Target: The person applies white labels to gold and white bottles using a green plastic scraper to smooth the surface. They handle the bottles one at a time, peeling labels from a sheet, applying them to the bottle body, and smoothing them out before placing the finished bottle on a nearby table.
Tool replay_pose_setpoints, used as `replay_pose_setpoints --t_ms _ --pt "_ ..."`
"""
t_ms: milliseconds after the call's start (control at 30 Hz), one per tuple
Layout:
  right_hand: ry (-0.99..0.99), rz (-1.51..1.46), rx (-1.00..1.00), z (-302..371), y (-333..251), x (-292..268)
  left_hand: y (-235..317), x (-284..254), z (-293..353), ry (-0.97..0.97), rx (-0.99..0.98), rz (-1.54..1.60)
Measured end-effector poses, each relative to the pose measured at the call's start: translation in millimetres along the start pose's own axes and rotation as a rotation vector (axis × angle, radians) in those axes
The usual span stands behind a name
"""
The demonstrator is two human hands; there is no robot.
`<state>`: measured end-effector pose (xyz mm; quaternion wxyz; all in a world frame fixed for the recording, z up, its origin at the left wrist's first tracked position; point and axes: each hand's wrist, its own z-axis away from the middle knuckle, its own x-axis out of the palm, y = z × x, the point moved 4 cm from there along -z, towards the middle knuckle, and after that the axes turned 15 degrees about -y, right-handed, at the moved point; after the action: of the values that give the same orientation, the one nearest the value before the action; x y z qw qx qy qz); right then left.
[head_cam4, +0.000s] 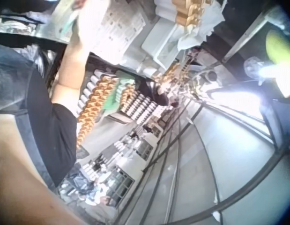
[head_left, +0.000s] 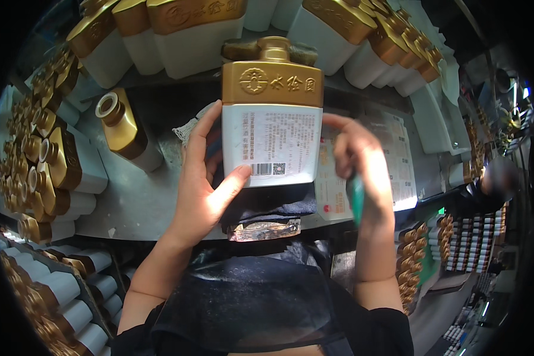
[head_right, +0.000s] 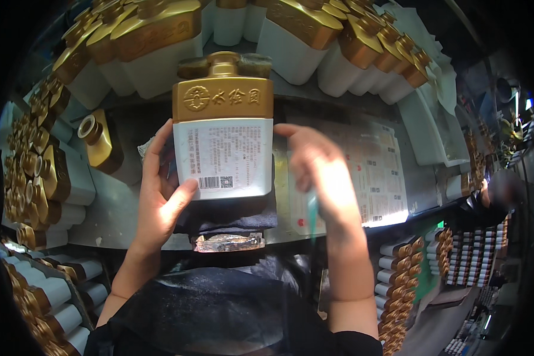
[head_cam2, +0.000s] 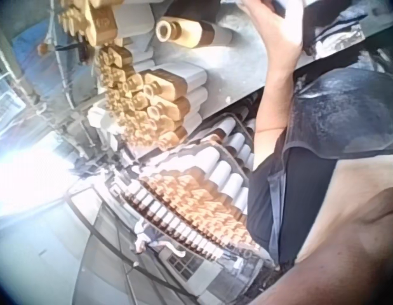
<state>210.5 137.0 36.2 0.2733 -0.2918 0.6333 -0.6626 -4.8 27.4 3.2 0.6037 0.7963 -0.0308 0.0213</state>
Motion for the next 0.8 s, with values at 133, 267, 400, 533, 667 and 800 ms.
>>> replay_pose_setpoints --t_ms 133,267,400,533,667,800 --pt "0.377 -0.205 0.048 17 17 -69 1 7 1 -0.011 -0.015 -0.111" --pt "0.314 0.308 -0.116 29 -25 -44 -3 9 2 -0.011 -0.029 -0.060" --pt "-0.044 0.781 -0.310 16 -73 22 -5 5 4 0.021 -0.017 -0.088" --pt "-0.133 1.327 -0.627 -47 -82 72 -1 5 4 0.019 -0.023 -0.102" --pt "-0.029 1.218 -0.739 -58 -88 67 0 1 8 -0.008 -0.069 0.019" --pt "-0.540 1.155 -0.459 6 -58 98 2 -9 18 -0.071 -0.051 -0.209"
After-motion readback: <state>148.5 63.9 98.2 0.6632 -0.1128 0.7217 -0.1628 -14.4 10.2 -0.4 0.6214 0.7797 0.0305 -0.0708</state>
